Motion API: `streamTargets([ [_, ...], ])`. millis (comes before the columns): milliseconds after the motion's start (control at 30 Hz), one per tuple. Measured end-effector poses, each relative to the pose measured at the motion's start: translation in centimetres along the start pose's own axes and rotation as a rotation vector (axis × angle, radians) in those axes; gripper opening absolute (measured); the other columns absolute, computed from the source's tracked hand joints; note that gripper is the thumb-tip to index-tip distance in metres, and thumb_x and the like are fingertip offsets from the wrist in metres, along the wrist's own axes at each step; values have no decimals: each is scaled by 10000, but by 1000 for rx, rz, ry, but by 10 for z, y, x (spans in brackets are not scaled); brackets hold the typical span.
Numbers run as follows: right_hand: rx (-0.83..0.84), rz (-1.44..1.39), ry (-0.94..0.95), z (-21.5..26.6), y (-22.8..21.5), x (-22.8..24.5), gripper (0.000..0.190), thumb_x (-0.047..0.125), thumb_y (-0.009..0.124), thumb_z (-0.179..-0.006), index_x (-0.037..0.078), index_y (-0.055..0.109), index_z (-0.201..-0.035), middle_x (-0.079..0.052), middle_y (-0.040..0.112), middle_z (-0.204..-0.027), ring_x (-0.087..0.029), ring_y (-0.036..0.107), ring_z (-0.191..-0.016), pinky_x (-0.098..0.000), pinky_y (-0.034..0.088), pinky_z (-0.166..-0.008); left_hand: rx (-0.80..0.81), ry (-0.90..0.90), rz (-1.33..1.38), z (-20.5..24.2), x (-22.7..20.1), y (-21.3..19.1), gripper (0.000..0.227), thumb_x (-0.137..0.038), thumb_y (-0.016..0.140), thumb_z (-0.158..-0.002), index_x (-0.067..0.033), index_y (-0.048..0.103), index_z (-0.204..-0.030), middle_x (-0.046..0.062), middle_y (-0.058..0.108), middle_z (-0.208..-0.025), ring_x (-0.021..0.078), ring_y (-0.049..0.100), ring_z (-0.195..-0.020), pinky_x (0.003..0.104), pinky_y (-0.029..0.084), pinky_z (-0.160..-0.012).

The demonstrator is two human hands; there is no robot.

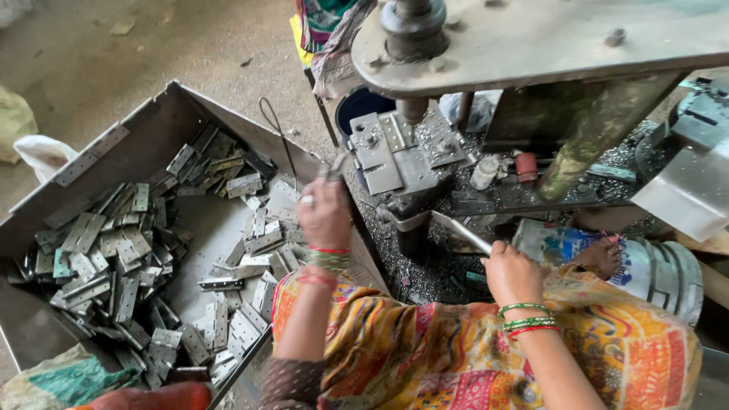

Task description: The person picks small metal plates from a bin, places them under a drill press, and operates the machine to drill holes. The person then removes the processed plates and places them back into the bin, repeating the cycle.

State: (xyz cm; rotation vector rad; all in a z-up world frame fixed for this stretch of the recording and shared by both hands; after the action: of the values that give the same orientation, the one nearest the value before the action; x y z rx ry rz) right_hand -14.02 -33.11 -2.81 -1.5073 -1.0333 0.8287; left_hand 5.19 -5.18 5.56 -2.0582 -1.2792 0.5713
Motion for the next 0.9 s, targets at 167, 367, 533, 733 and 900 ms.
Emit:
streamTargets([
  [167, 85, -136, 18, -3, 7, -11, 321, 385, 711, -884, 79, 623, -916, -111, 716, -798, -315, 733, -726, -442, 599, -626, 222, 339, -3, 17, -94, 55, 423, -192, 631, -828, -192, 640, -1251, 96, 603, -1321, 270, 582, -1180, 445, 465, -953],
  [367, 88, -179, -17, -4, 14, -7, 311, 350, 703, -899, 54, 630, -959, -122, 725, -835, -306, 740, -734, -421, 608, -632, 325, 404, 65, 20, -78, 71, 405, -139, 604, -916, -196, 651, -1314, 93, 612, -1252, 271, 594, -1144, 459, 448, -995],
  [533, 80, -190, -12, -7, 15, -8, 300, 347, 714, -890, 61, 638, -935, -122, 727, -833, -308, 740, -754, -418, 608, -652, 114, 441, 110, 0, -85, 47, 362, -133, 617, -854, -160, 671, -1211, 56, 639, -1216, 273, 617, -1149, 466, 462, -1044],
  [733, 47, -155, -8, -8, 13, -6, 281, 327, 726, -869, 68, 641, -939, -122, 726, -834, -311, 739, -757, -422, 608, -655, 56, 391, 178, -35, -106, 77, 278, -104, 617, -934, -80, 680, -1204, 111, 650, -1204, 272, 664, -992, 419, 544, -858],
  [900, 48, -170, -21, -10, 16, -6, 277, 309, 726, -863, 58, 636, -938, -129, 726, -831, -317, 739, -761, -425, 608, -667, 179, 475, 62, -28, -140, 119, 81, -128, 607, -992, -74, 667, -1005, 118, 645, -1056, 276, 660, -904, 436, 548, -790],
])
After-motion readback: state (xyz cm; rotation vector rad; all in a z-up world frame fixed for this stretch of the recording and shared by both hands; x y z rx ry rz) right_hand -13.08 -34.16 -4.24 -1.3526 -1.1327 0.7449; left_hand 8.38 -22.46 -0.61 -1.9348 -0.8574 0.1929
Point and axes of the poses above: each hand's wrist, its own z-axis away from the middle knuckle, its own y-axis out of the palm, x = y × z, the point moved 8 cm from there along -z, towards the middle knuckle
